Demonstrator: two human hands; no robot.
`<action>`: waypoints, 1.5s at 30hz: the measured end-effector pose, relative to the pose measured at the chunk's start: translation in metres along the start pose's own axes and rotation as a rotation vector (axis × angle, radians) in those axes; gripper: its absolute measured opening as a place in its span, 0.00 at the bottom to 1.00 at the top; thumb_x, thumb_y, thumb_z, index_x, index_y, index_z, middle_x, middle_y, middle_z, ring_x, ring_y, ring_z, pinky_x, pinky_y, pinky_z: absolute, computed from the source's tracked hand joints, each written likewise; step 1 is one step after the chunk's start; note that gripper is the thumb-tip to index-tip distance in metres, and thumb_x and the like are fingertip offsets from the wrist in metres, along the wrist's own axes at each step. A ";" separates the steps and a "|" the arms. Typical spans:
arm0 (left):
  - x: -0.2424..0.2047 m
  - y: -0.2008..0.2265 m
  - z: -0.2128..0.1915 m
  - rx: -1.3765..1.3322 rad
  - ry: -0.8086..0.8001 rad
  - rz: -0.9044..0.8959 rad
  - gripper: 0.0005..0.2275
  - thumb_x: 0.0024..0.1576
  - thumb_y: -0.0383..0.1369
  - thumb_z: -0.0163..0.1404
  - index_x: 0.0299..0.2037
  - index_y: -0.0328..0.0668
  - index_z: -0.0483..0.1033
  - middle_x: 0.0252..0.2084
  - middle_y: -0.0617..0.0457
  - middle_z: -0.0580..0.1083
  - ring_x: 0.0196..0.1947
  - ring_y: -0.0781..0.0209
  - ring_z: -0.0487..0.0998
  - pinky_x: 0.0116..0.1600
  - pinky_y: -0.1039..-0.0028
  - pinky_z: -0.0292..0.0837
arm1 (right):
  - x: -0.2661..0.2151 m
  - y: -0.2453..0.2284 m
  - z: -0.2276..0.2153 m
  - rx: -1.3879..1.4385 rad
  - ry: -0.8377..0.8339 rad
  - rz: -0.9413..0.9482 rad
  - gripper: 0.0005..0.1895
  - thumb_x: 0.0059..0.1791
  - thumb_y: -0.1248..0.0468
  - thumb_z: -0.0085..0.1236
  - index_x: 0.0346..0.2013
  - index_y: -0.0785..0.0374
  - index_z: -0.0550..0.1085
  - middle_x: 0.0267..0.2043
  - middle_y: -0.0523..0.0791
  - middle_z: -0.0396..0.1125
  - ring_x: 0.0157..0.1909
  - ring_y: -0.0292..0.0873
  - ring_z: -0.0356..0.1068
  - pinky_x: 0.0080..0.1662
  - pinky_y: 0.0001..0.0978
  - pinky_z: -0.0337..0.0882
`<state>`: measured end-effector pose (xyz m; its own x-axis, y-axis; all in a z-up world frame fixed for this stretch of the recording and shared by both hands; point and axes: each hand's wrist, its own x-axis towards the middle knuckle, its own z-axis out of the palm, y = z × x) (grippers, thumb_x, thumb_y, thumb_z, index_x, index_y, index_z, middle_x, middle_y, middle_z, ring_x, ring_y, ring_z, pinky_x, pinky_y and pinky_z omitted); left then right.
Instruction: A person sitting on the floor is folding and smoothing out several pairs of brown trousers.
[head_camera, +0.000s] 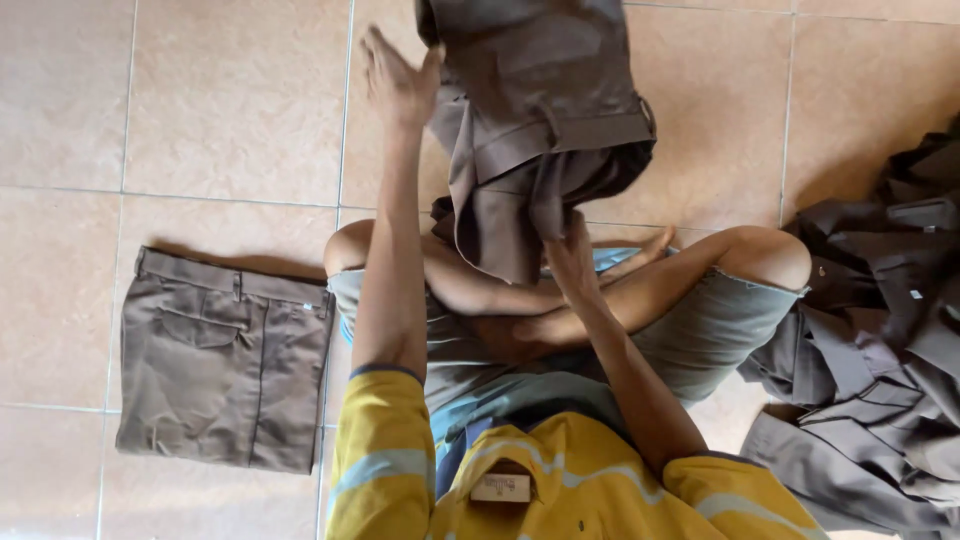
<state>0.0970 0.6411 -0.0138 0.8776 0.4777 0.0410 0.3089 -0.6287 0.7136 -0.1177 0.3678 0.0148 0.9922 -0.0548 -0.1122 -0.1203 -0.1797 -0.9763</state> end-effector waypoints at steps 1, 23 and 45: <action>-0.022 -0.004 0.014 -0.060 0.145 0.089 0.44 0.58 0.57 0.57 0.70 0.28 0.49 0.67 0.29 0.62 0.66 0.30 0.60 0.66 0.47 0.60 | 0.010 0.027 -0.007 -0.236 -0.097 0.078 0.23 0.52 0.47 0.50 0.46 0.64 0.66 0.44 0.50 0.66 0.47 0.48 0.64 0.49 0.44 0.63; -0.184 -0.075 0.107 -0.150 -0.009 -0.272 0.20 0.56 0.51 0.57 0.41 0.40 0.76 0.37 0.45 0.75 0.42 0.40 0.82 0.47 0.50 0.78 | 0.114 0.111 -0.005 -0.802 -0.211 -0.223 0.43 0.50 0.64 0.65 0.74 0.70 0.54 0.70 0.68 0.50 0.64 0.76 0.62 0.59 0.66 0.70; -0.144 -0.097 0.104 0.315 -0.754 0.253 0.40 0.42 0.43 0.68 0.68 0.46 0.69 0.73 0.42 0.63 0.71 0.37 0.64 0.69 0.48 0.65 | 0.123 0.120 -0.036 0.021 0.300 -0.002 0.14 0.54 0.53 0.66 0.43 0.61 0.82 0.37 0.47 0.76 0.44 0.38 0.72 0.46 0.39 0.72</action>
<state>-0.0214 0.5692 -0.1615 0.9088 -0.1656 -0.3830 0.0606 -0.8558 0.5138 -0.0111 0.3042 -0.1091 0.9378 -0.3431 -0.0535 -0.1145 -0.1601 -0.9804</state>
